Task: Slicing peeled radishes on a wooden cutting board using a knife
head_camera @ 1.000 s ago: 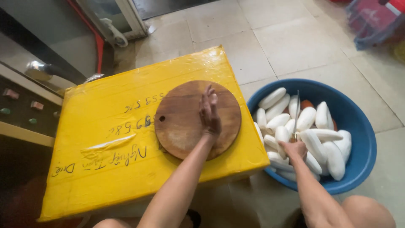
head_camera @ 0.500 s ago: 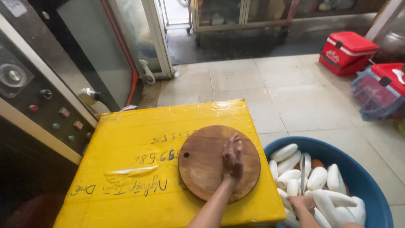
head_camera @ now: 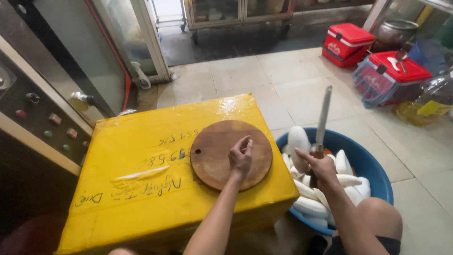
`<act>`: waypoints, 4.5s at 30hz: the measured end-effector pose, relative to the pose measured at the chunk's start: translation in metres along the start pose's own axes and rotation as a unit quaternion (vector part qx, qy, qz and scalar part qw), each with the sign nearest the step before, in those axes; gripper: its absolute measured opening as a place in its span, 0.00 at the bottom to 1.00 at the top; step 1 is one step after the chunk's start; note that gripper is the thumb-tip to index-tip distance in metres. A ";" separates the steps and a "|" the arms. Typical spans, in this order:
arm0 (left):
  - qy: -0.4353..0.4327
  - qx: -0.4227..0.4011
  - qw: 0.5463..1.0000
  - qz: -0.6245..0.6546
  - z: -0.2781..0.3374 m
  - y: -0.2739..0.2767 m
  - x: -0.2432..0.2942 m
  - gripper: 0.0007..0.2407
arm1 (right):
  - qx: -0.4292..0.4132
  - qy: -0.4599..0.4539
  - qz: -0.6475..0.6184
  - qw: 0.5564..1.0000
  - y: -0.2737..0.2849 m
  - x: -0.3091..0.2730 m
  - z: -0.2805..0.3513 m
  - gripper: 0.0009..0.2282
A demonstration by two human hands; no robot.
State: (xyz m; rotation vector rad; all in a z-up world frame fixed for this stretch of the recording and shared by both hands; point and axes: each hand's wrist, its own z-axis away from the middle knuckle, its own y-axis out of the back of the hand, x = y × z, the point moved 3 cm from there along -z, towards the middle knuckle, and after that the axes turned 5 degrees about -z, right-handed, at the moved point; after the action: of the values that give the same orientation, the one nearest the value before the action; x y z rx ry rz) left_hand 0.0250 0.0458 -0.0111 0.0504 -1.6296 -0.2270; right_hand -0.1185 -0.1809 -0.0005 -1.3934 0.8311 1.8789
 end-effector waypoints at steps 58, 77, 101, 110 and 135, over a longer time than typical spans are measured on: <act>-0.234 0.060 0.920 -0.310 0.011 0.073 0.006 0.21 | -0.301 0.041 0.355 0.884 -0.097 -0.056 0.159 0.19; -0.252 0.064 0.921 -0.291 0.010 0.074 0.023 0.18 | -0.329 0.000 0.391 0.860 -0.077 -0.061 0.162 0.18; -0.260 0.082 0.920 -0.283 0.015 0.077 0.026 0.17 | -0.294 0.002 0.388 0.874 -0.098 -0.060 0.146 0.18; -0.268 0.083 0.914 -0.292 0.015 0.076 0.023 0.17 | -0.297 0.048 0.376 0.877 -0.099 -0.063 0.153 0.18; -0.248 0.071 0.928 -0.268 0.014 0.077 0.023 0.16 | -0.340 0.012 0.397 0.852 -0.116 -0.048 0.132 0.18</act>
State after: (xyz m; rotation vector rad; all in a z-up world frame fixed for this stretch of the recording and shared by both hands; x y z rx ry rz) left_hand 0.0174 0.1192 0.0246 0.5971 -2.1109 -0.5770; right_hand -0.0884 -0.0136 0.0646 -1.6032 0.8680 3.0232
